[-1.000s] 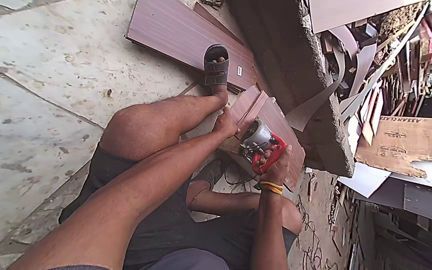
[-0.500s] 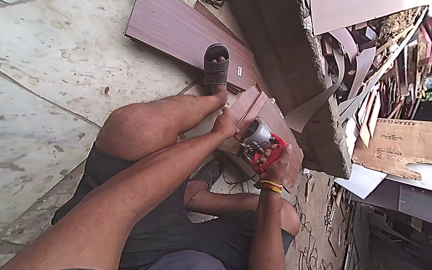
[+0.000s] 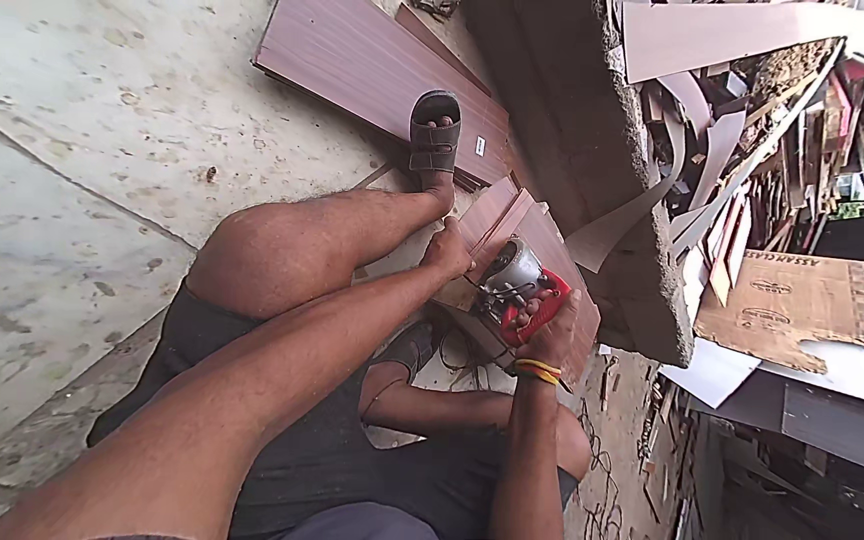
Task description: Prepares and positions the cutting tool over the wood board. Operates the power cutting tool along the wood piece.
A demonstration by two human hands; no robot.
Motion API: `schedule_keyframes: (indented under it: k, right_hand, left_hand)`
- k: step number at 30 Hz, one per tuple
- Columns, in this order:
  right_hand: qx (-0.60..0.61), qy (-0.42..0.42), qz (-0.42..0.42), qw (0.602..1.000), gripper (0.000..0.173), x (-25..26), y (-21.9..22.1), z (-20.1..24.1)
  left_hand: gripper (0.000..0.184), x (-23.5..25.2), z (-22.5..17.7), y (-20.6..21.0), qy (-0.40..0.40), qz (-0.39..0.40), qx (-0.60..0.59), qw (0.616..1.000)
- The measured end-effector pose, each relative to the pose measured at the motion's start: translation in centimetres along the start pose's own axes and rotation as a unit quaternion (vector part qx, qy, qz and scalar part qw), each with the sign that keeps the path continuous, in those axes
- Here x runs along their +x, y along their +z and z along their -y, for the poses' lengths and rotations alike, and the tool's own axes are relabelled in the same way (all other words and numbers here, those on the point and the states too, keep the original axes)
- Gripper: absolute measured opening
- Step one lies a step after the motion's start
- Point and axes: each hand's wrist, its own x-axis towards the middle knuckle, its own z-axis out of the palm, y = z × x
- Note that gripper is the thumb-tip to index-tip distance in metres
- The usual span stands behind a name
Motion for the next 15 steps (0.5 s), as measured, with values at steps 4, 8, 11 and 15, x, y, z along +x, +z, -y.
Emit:
schedule_keyframes:
  k: [4,8,11,15]
  right_hand:
    - [-0.001,0.003,-0.002,1.000,0.063,0.15,0.10,0.40]
    - [-0.002,0.002,-0.003,1.000,0.062,0.32,0.15,0.50]
    - [-0.003,-0.007,-0.007,1.000,0.061,0.45,0.19,0.50]
    - [0.002,-0.011,-0.003,1.000,0.060,0.68,0.27,0.46]
  left_hand:
    - [0.090,-0.07,-0.07,-0.10,-0.002,0.006,-0.001,1.000]
    - [0.090,-0.09,-0.12,-0.10,-0.002,0.004,-0.002,1.000]
    - [0.090,-0.09,-0.11,-0.09,-0.001,0.004,-0.001,1.000]
    - [0.088,-0.28,-0.26,-0.27,0.001,0.008,-0.003,1.000]
